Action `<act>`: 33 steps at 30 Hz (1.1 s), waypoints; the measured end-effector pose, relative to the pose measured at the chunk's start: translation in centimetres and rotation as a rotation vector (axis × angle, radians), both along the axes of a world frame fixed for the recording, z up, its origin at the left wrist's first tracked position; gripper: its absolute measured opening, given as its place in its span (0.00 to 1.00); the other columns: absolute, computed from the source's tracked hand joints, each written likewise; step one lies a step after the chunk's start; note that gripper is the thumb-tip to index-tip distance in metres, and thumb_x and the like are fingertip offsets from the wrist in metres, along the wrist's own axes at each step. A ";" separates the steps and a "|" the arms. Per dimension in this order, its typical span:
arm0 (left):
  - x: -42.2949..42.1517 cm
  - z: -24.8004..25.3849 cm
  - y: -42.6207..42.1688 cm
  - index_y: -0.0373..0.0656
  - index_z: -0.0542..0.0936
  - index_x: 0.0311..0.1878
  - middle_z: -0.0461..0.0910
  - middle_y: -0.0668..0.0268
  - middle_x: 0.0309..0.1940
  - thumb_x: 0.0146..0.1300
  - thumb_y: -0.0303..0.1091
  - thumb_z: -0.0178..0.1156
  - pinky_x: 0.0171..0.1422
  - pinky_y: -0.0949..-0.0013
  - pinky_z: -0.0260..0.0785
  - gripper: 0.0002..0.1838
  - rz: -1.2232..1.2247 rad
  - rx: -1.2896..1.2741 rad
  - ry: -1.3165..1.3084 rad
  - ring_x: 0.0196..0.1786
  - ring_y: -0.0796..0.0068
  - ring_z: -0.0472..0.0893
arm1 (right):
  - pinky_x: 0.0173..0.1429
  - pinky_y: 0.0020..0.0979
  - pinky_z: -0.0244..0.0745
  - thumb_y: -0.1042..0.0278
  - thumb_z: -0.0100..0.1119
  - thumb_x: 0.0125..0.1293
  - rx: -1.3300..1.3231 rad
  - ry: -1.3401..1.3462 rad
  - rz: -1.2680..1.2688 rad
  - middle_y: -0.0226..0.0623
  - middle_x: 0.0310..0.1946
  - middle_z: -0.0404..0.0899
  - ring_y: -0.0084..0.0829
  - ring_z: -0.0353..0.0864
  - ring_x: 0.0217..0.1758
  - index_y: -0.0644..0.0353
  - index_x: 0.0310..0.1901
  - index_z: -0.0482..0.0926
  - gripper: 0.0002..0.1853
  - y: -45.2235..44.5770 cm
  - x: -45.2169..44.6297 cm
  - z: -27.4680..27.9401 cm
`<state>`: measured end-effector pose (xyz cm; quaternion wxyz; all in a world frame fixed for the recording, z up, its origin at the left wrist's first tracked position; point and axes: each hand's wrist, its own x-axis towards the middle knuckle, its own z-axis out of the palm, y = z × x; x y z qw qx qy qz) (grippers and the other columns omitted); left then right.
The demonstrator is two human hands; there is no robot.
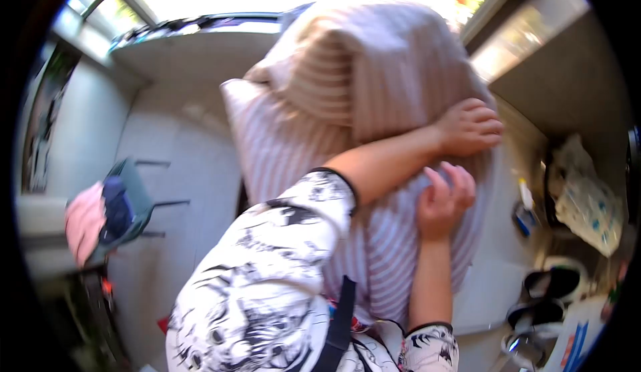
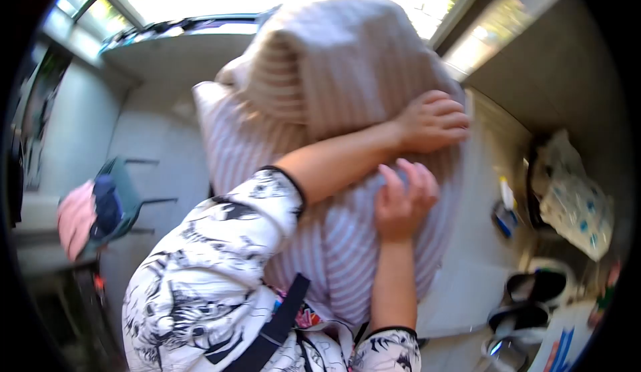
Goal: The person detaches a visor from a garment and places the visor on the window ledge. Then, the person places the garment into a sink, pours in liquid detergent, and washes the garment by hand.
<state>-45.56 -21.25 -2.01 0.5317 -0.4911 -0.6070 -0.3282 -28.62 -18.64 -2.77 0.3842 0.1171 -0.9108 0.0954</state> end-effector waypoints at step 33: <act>20.2 -5.4 -17.1 0.48 0.67 0.65 0.65 0.58 0.66 0.64 0.57 0.49 0.70 0.52 0.55 0.31 -0.690 0.371 -1.699 0.68 0.60 0.63 | 0.75 0.51 0.34 0.53 0.40 0.72 -1.403 -1.220 1.298 0.42 0.72 0.50 0.45 0.52 0.74 0.59 0.71 0.50 0.31 -0.2 11.0 -1.1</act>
